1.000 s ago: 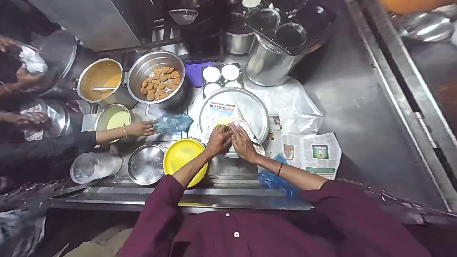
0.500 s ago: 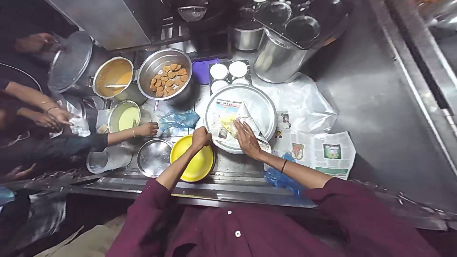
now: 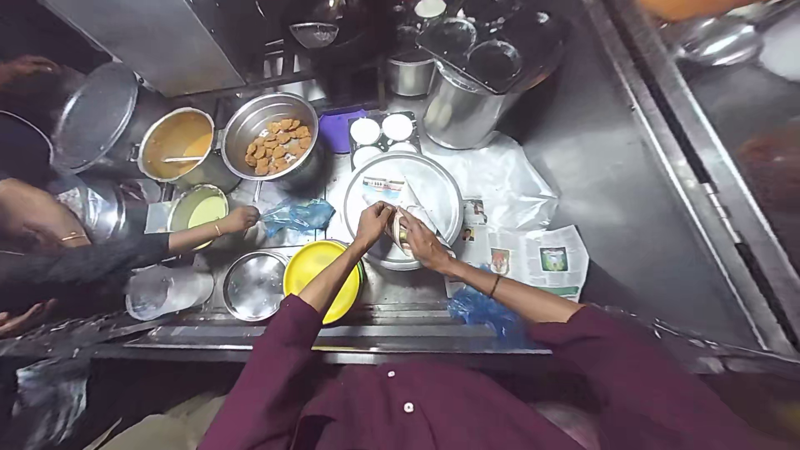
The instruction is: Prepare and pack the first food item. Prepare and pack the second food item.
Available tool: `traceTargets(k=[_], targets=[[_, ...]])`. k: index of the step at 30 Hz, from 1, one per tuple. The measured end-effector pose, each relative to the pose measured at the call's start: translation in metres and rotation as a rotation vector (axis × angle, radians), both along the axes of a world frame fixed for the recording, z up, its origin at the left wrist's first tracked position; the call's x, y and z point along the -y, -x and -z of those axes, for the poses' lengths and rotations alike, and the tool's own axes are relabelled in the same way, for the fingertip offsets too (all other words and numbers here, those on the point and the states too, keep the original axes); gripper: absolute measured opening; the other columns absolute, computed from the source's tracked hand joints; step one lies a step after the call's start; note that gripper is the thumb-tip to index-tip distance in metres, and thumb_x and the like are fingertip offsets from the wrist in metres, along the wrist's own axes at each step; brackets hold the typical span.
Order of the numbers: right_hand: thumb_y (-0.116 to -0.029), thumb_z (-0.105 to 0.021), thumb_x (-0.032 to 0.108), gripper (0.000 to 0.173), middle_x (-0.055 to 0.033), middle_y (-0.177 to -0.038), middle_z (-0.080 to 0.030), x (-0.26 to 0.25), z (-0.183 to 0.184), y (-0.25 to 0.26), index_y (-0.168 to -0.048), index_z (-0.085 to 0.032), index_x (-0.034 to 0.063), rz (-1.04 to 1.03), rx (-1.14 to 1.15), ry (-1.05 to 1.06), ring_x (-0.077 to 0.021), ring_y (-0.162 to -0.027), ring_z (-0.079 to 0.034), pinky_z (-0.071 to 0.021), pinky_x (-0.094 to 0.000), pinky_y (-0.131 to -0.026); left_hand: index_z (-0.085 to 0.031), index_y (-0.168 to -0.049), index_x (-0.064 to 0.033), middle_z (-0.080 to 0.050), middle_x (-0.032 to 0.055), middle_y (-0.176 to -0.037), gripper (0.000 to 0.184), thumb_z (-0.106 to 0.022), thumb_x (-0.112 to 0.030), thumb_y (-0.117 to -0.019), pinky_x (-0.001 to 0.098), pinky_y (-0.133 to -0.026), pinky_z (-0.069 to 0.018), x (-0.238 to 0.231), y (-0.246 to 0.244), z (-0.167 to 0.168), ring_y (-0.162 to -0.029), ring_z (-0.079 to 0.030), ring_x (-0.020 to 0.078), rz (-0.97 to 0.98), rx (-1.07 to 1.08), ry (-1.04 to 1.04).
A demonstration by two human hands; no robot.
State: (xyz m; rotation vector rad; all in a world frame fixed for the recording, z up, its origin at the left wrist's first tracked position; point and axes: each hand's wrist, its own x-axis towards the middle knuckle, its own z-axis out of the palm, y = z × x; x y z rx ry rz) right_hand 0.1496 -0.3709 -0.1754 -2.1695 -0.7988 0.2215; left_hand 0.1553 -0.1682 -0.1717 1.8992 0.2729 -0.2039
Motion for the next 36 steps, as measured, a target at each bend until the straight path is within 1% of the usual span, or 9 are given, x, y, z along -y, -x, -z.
traceTargets(k=[4, 7, 10, 14, 18, 22, 26, 30, 36], targets=[[-0.103, -0.054, 0.018, 0.039, -0.0099, -0.147, -0.058, 0.073, -0.02, -0.033, -0.141, -0.061, 0.0133, -0.437, 0.335, 0.042, -0.0251, -0.141, -0.05, -0.0396, -0.0442, -0.12, -0.074, -0.116, -0.0105, -0.067, 0.0053, -0.131, 0.029, -0.056, -0.003, -0.0948, 0.0433, -0.103, -0.0534, -0.006, 0.013, -0.001, -0.119, -0.064, 0.0188, 0.299, 0.207, -0.222], [-0.0993, -0.057, 0.009, 0.065, -0.012, -0.164, -0.037, 0.132, -0.014, -0.046, -0.157, -0.041, 0.0329, -0.747, 0.532, 0.325, -0.0335, -0.15, -0.037, -0.0275, -0.0606, -0.121, -0.075, -0.119, -0.0108, -0.061, 0.0085, -0.139, 0.035, -0.065, -0.002, -0.0865, 0.0433, -0.11, -0.0482, -0.005, 0.021, 0.003, -0.13, -0.057, 0.0233, 0.398, 0.284, -0.313], [-0.1033, -0.052, 0.004, 0.036, -0.0099, -0.143, -0.061, 0.149, 0.004, -0.05, -0.134, -0.065, 0.0174, -0.802, 0.583, 0.241, -0.0318, -0.135, -0.055, -0.0434, -0.0562, -0.11, -0.076, -0.117, -0.0128, -0.062, 0.0062, -0.138, 0.037, -0.066, 0.001, -0.0847, 0.042, -0.109, -0.0485, -0.006, 0.019, 0.006, -0.129, -0.057, 0.021, 0.39, 0.294, -0.285], [-0.1017, -0.053, 0.006, 0.021, -0.0087, -0.104, -0.072, 0.088, -0.015, -0.058, -0.108, -0.072, 0.0102, -0.595, 0.435, 0.043, -0.0272, -0.103, -0.068, -0.056, -0.044, -0.091, -0.075, -0.119, -0.0118, -0.062, 0.0053, -0.138, 0.036, -0.063, 0.001, -0.0874, 0.0405, -0.11, -0.0484, -0.012, 0.021, 0.005, -0.129, -0.057, 0.0188, 0.399, 0.28, -0.231], [-0.0995, -0.058, 0.012, 0.018, -0.0064, -0.102, -0.07, 0.022, -0.029, -0.081, -0.103, -0.076, 0.0097, -0.248, 0.149, -0.069, -0.0189, -0.096, -0.068, -0.0591, -0.0408, -0.085, -0.073, -0.12, -0.0099, -0.058, 0.006, -0.142, 0.031, -0.062, -0.027, -0.096, 0.041, -0.11, -0.0476, -0.007, 0.025, -0.002, -0.131, -0.054, 0.0191, 0.386, 0.222, -0.201], [-0.1015, -0.062, 0.021, 0.018, -0.0111, -0.101, -0.068, -0.009, -0.018, -0.095, -0.105, -0.074, 0.0083, 0.014, -0.014, 0.047, -0.0267, -0.087, -0.068, -0.0573, -0.0518, -0.077, -0.073, -0.096, -0.0071, -0.065, 0.0081, -0.126, 0.058, -0.075, -0.064, -0.0825, 0.0411, -0.101, -0.0533, 0.025, 0.027, -0.004, -0.119, -0.06, 0.0221, 0.205, 0.232, -0.369], [-0.0992, -0.065, 0.027, 0.02, -0.0099, -0.103, -0.069, -0.017, -0.001, -0.106, -0.107, -0.075, 0.0116, -0.001, -0.008, 0.079, -0.0269, -0.093, -0.068, -0.0574, -0.0523, -0.082, -0.072, -0.098, -0.0009, -0.065, 0.0139, -0.121, 0.031, -0.071, -0.031, -0.0917, 0.0421, -0.101, -0.0529, 0.048, 0.025, 0.013, -0.116, -0.061, 0.0279, 0.054, 0.299, -0.44], [-0.0952, -0.07, 0.046, 0.053, -0.0187, -0.131, -0.061, -0.016, -0.009, -0.112, -0.131, -0.065, 0.0077, 0.13, -0.143, 0.053, -0.0363, -0.118, -0.06, -0.0494, -0.0577, -0.1, -0.072, -0.1, -0.0013, -0.065, 0.0129, -0.124, 0.023, -0.064, -0.023, -0.0962, 0.0406, -0.104, -0.0515, 0.046, 0.028, 0.015, -0.12, -0.061, 0.0265, 0.055, 0.294, -0.441], [-0.0812, -0.082, 0.057, 0.077, -0.0241, -0.119, -0.068, -0.035, -0.062, -0.117, -0.139, -0.056, 0.0119, 0.147, -0.607, 0.184, -0.0424, -0.102, -0.067, -0.055, -0.0629, -0.085, -0.072, -0.101, -0.0009, -0.066, 0.0144, -0.122, 0.022, -0.064, -0.02, -0.0942, 0.0405, -0.105, -0.051, 0.05, 0.029, 0.019, -0.12, -0.061, 0.0275, 0.076, 0.315, -0.488]])
